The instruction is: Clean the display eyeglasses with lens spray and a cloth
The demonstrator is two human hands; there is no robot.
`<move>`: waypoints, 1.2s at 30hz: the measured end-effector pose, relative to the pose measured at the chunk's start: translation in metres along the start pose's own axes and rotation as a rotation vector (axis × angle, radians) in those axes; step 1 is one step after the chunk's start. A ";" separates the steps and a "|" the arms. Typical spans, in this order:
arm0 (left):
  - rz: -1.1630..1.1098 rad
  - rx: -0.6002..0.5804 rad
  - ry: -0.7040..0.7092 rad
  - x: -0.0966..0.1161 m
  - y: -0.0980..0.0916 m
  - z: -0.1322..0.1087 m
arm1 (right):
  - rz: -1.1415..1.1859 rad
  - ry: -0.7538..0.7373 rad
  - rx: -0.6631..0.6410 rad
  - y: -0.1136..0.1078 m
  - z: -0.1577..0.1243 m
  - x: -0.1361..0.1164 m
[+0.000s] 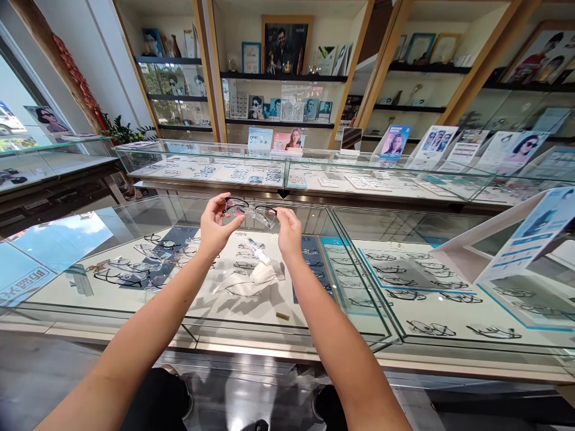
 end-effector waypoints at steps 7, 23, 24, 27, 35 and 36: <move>-0.166 -0.005 -0.044 -0.006 0.000 0.002 | 0.010 0.142 -0.062 0.004 -0.001 0.014; -0.167 -0.332 -0.018 0.002 0.024 0.005 | 0.175 0.315 -0.466 0.033 -0.005 0.012; -0.163 -0.340 -0.013 0.002 0.025 0.005 | 0.180 0.317 -0.480 0.035 -0.006 0.011; -0.156 -0.347 -0.010 0.001 0.025 0.006 | 0.182 0.299 -0.500 0.038 -0.007 0.009; -0.105 -0.202 -0.010 -0.001 0.018 0.004 | 0.160 0.204 -0.424 0.039 -0.005 0.010; -0.059 -0.113 0.002 0.004 0.011 0.002 | 0.139 0.175 -0.398 0.037 -0.004 0.008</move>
Point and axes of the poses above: each hand's wrist, its own z-axis towards the middle knuckle, its own y-axis out of the palm, x = y × z, the point moved 9 cm from there along z, towards the middle knuckle, and after that the axes turned 9 degrees about -x, right-handed, at the moved point
